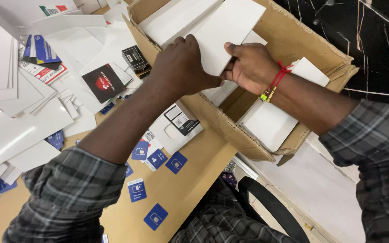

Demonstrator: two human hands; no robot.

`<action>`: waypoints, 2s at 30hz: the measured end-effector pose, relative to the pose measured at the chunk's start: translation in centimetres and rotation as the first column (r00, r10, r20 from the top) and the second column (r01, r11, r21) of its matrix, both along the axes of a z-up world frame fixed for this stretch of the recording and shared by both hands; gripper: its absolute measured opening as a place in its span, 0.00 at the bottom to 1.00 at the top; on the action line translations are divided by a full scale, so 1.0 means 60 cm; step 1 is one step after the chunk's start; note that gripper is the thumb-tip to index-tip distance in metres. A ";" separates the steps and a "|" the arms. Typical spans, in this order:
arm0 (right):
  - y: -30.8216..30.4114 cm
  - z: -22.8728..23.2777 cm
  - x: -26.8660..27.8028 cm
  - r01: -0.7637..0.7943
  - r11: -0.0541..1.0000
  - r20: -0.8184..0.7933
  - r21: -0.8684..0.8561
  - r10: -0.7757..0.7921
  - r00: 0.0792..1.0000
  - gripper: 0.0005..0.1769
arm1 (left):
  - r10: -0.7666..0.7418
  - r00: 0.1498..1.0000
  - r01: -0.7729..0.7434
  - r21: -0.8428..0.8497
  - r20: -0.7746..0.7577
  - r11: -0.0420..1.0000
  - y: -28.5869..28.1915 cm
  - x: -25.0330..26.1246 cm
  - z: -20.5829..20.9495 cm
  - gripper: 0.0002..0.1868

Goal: The person sorts through a large pile of white rectangular cards and blue SIM card holders on a table. They pick up individual white cards, inspect them, and place them into a cardboard box. The person also handles the blue SIM card holders, moving them around the table.

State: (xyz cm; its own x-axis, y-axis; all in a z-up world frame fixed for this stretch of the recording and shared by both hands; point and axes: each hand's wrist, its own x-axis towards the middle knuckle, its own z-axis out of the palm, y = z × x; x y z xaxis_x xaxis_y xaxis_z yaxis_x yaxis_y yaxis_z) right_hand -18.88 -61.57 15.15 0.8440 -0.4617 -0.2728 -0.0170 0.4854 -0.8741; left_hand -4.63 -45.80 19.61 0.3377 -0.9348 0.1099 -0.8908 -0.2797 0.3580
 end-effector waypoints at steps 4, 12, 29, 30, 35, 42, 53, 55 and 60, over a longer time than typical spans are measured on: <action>-0.045 -0.029 0.044 0.023 0.999 -0.020 -0.031 -0.024 1.000 0.17 | 0.036 0.997 -0.034 0.019 -0.071 0.999 -0.056 0.034 -0.033 0.48; -0.085 -0.093 0.116 0.048 0.999 -0.150 -0.022 -0.051 0.987 0.19 | 0.068 0.993 -0.052 0.155 -0.098 0.986 -0.112 0.100 -0.085 0.51; -0.100 -0.078 0.111 -0.120 0.992 -0.278 -0.045 0.103 0.955 0.17 | 0.075 0.996 -0.087 0.267 0.057 0.960 -0.127 0.089 -0.082 0.36; -0.105 -0.072 0.107 -0.168 0.983 -0.343 -0.077 0.132 0.930 0.17 | 0.071 0.995 -0.089 0.295 0.072 0.951 -0.128 0.088 -0.081 0.35; -0.147 -0.060 0.104 -0.369 0.919 -0.546 -0.138 0.241 0.802 0.19 | 0.057 0.994 -0.076 0.229 0.090 0.970 -0.124 0.085 -0.087 0.36; -0.168 -0.100 0.106 -0.281 0.958 -0.438 -0.048 0.233 0.868 0.15 | 0.044 0.985 -0.084 0.235 0.170 0.968 -0.121 0.072 -0.092 0.32; -0.116 -0.062 0.104 -0.273 0.922 -0.517 -0.274 0.098 0.851 0.21 | 0.139 0.943 -0.228 0.282 0.302 0.932 -0.103 0.074 -0.070 0.34; -0.109 -0.051 0.103 -0.331 0.887 -0.552 -0.323 0.108 0.827 0.22 | 0.157 0.941 -0.250 0.306 0.299 0.918 -0.106 0.071 -0.071 0.39; -0.090 -0.032 0.105 -0.454 0.666 -0.627 -0.592 -0.027 0.778 0.24 | 0.165 0.928 -0.291 0.372 0.334 0.881 -0.111 0.069 -0.073 0.49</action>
